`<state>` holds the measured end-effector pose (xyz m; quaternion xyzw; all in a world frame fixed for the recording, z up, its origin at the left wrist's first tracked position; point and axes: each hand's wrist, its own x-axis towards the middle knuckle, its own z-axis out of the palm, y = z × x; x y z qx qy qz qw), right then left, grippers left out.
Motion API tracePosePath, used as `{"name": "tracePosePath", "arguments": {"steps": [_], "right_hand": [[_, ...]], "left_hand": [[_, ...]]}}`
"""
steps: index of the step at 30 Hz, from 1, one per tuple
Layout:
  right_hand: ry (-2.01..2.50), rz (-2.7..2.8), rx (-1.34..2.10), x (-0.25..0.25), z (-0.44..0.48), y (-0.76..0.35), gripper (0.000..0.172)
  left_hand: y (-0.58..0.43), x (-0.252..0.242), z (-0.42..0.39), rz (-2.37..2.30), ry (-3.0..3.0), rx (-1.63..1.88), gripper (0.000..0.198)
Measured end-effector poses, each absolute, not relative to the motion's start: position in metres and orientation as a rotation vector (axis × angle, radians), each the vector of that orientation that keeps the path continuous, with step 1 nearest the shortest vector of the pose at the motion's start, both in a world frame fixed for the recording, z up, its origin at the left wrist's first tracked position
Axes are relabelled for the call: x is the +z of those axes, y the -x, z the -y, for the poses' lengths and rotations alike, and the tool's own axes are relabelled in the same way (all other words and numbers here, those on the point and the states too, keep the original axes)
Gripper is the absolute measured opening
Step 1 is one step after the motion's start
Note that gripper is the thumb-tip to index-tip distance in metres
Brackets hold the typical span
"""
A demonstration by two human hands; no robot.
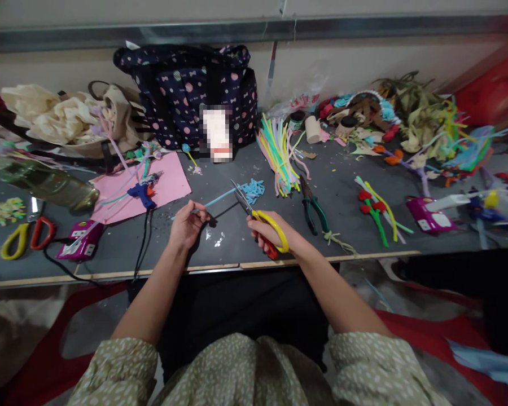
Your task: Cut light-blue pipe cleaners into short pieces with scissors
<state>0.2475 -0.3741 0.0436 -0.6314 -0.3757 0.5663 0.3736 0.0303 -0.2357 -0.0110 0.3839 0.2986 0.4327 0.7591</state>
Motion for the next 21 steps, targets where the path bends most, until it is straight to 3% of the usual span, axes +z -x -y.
{"name": "tracePosePath", "arguments": {"steps": [21], "right_hand": [[1.679, 0.937, 1.474, 0.053, 0.368, -0.244, 0.023]], "left_hand": [[-0.031, -0.010, 0.235, -0.692, -0.873, 0.922, 0.035]]}}
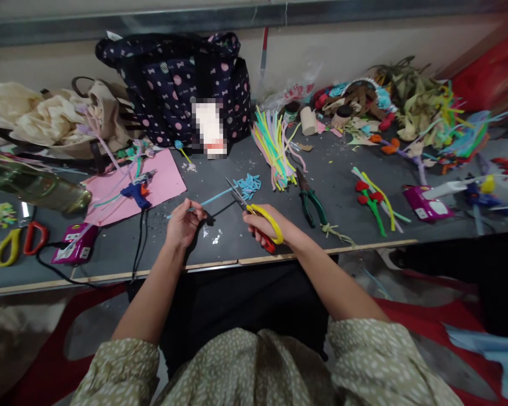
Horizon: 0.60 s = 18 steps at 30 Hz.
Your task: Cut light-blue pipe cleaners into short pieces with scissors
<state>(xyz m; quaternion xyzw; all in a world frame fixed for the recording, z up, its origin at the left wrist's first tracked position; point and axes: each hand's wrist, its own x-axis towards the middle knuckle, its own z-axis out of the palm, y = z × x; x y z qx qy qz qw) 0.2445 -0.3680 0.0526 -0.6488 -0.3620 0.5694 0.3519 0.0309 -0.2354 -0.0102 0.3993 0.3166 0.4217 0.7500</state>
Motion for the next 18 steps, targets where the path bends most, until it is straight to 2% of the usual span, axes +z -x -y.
{"name": "tracePosePath", "arguments": {"steps": [18], "right_hand": [[1.755, 1.011, 1.485, 0.0485, 0.3598, -0.2466, 0.021]], "left_hand": [[-0.0307, -0.0073, 0.2384, -0.655, -0.837, 0.925, 0.031]]}}
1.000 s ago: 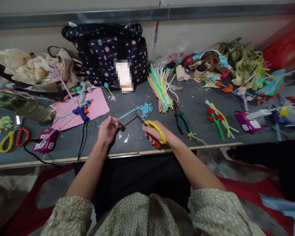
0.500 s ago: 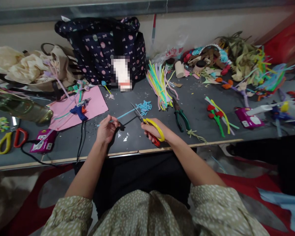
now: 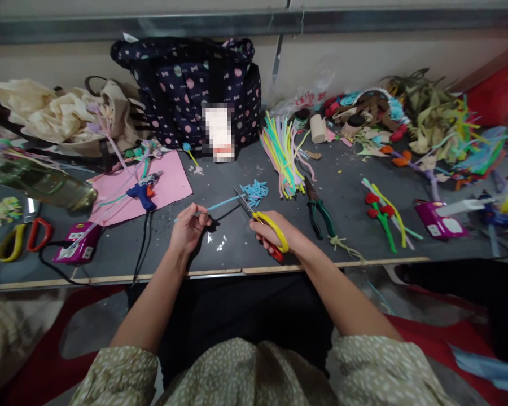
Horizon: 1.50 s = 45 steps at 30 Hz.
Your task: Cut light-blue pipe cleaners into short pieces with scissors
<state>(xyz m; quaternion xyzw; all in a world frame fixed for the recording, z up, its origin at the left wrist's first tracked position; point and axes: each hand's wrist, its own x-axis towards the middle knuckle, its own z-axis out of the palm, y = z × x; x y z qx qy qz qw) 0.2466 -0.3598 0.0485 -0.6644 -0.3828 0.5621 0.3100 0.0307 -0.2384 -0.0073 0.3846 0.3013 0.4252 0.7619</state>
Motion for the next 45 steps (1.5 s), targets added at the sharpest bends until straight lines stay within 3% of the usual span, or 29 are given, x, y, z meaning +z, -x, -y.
{"name": "tracePosePath", "arguments": {"steps": [22, 31, 34, 37, 40, 45], "right_hand": [[1.891, 0.990, 1.476, 0.029, 0.355, -0.246, 0.027], [1.876, 0.824, 1.409, 0.028, 0.372, -0.246, 0.046], [2.062, 1.253, 1.214, 0.033, 0.382, -0.253, 0.034], [2.243, 1.814, 0.728, 0.040, 0.382, -0.251, 0.028], [2.340, 2.106, 0.436, 0.045, 0.376, -0.239, 0.036], [2.305, 2.405, 0.342, 0.051, 0.372, -0.229, 0.044]], "left_hand": [[-0.028, -0.002, 0.234, -0.750, -0.600, 0.921, 0.025], [-0.027, -0.006, 0.231, -0.682, -0.548, 0.991, 0.024], [-0.027, -0.005, 0.231, -0.666, -0.558, 1.049, 0.022], [-0.027, -0.003, 0.231, -0.679, -0.562, 1.104, 0.022], [-0.026, -0.003, 0.230, -0.679, -0.545, 1.123, 0.023], [-0.026, -0.007, 0.231, -0.643, -0.584, 1.149, 0.025]]}}
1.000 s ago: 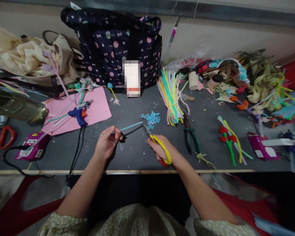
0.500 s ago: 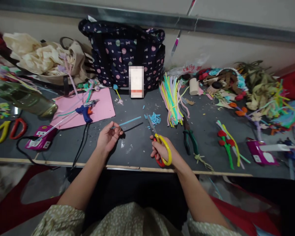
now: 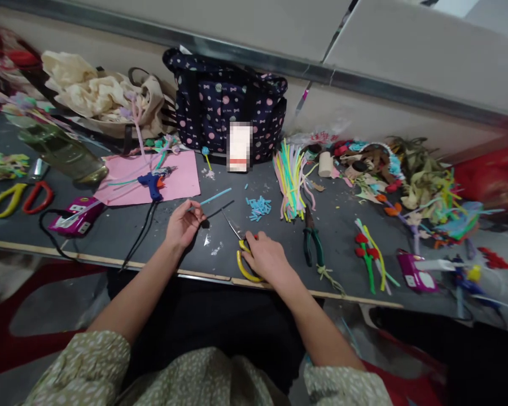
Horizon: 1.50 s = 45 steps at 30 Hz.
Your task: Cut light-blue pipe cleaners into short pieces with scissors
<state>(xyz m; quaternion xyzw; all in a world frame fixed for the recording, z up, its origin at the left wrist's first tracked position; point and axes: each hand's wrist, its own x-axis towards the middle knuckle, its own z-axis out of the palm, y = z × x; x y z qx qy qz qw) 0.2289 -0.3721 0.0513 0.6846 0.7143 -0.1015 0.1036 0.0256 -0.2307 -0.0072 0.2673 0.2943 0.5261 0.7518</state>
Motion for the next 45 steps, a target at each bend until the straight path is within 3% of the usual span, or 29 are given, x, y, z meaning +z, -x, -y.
{"name": "tracePosePath", "arguments": {"steps": [8, 16, 25, 29, 37, 41, 45], "right_hand": [[-2.185, -2.309, -0.052, 0.060, 0.277, -0.278, 0.034], [-1.794, -2.338, 0.152, 0.043, 0.191, -0.277, 0.036], [-1.863, -2.291, 0.214, 0.050, 0.225, -0.306, 0.028], [-1.961, -2.423, -0.006, 0.047, 0.251, -0.329, 0.023], [-2.008, -2.655, -0.280, 0.014, 0.243, -0.317, 0.056], [-1.850, -2.663, -0.375, 0.016, 0.250, -0.316, 0.053], [-1.968, -2.665, -0.311, 0.020, 0.262, -0.332, 0.050]], "left_hand": [[-0.027, -0.013, 0.228, -0.634, -0.622, 1.156, 0.028], [-0.025, -0.015, 0.227, -0.601, -0.610, 1.156, 0.031], [-0.025, -0.014, 0.229, -0.585, -0.583, 1.152, 0.030], [-0.026, -0.015, 0.228, -0.585, -0.562, 1.140, 0.029], [-0.025, -0.009, 0.229, -0.623, -0.582, 1.131, 0.026], [-0.025, -0.008, 0.229, -0.624, -0.602, 1.130, 0.025], [-0.026, -0.010, 0.227, -0.619, -0.625, 1.119, 0.025]]}}
